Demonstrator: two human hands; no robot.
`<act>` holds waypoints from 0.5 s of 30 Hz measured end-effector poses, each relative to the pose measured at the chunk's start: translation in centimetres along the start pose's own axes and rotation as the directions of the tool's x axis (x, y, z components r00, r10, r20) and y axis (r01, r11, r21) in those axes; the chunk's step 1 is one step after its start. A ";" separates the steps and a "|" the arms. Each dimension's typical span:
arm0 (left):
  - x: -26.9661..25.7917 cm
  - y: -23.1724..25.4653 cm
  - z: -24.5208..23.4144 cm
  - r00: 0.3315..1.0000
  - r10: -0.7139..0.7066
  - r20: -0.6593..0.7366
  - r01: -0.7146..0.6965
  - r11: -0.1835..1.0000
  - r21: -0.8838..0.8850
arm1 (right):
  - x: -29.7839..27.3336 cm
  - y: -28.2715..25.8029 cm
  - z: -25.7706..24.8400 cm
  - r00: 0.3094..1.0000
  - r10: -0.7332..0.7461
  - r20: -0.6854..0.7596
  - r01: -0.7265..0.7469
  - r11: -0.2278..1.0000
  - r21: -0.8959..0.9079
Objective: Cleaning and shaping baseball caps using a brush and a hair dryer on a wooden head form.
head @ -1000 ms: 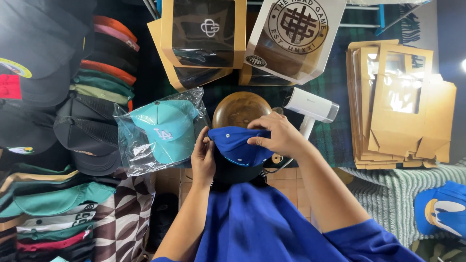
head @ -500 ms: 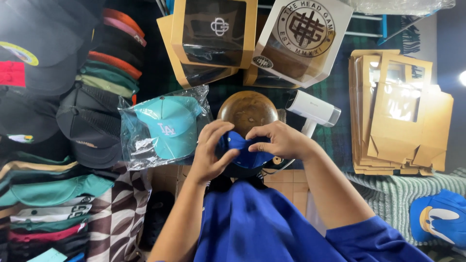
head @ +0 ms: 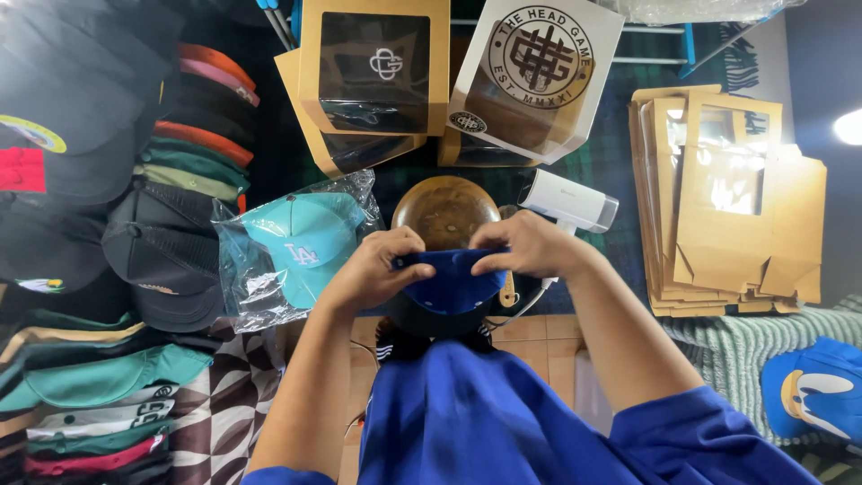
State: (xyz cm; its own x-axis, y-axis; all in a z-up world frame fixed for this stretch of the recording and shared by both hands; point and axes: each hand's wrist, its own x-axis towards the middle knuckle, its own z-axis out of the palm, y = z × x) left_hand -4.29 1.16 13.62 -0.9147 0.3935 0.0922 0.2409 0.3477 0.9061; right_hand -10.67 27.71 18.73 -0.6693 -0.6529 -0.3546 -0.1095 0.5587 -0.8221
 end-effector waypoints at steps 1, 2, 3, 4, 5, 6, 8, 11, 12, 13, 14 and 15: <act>-0.2 -0.3 -0.2 0.998 -0.066 -0.019 0.065 0.997 -0.044 | -0.1 1.7 -0.3 0.998 0.051 -0.033 -0.051 0.999 0.006; -0.3 -0.6 -0.5 0.991 -0.132 -0.035 0.128 0.988 -0.088 | -0.2 3.5 -0.6 0.993 0.101 -0.066 -0.101 0.995 0.013; -0.3 -1.5 -0.2 0.991 -0.131 -0.035 0.127 0.988 -0.087 | -0.2 4.0 -0.2 0.993 0.100 -0.068 -0.099 0.995 0.013; -0.2 -2.5 0.1 0.987 -0.146 -0.061 0.142 0.987 -0.076 | -0.1 4.5 0.1 0.982 0.105 -0.157 -0.105 0.994 0.007; -0.3 -3.4 0.5 0.983 -0.165 -0.086 0.159 0.985 -0.068 | -0.1 5.0 0.6 0.964 0.110 -0.241 -0.113 0.994 0.001; -0.5 -4.6 0.9 0.982 -0.167 -0.086 0.161 0.985 -0.068 | 0.2 5.9 1.9 0.965 0.110 -0.239 -0.113 0.994 0.002; -0.7 -7.1 1.7 0.934 -0.214 -0.285 0.184 0.974 -0.130 | 1.0 7.8 4.4 0.768 -0.134 -0.626 0.144 0.989 -0.035; -1.7 -12.0 4.7 0.812 -0.253 -0.526 0.216 0.967 -0.133 | 2.3 12.0 8.1 0.584 -0.157 -0.796 0.151 0.985 -0.083; -1.5 -12.3 5.6 0.814 -0.251 -0.524 0.214 0.968 -0.131 | 2.5 12.2 8.4 0.581 -0.156 -0.799 0.151 0.985 -0.083; -1.7 -12.6 6.5 0.751 -0.310 -0.583 0.219 0.950 -0.223 | 2.7 12.4 8.9 0.530 -0.136 -0.837 0.143 0.987 -0.070; -1.9 -13.0 7.5 0.681 -0.371 -0.631 0.214 0.925 -0.313 | 2.9 12.5 9.4 0.476 -0.116 -0.872 0.135 0.989 -0.058; -1.6 -12.5 7.6 0.682 -0.373 -0.629 0.215 0.924 -0.315 | 3.2 12.8 9.4 0.476 -0.114 -0.872 0.132 0.990 -0.058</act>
State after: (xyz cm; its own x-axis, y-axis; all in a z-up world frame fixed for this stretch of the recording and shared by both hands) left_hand -3.41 2.66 -1.03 -0.9177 -0.3969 -0.0154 -0.0761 0.1376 0.9876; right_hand -7.36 27.94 2.91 -0.9470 0.0709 0.3133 -0.2389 0.4964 -0.8346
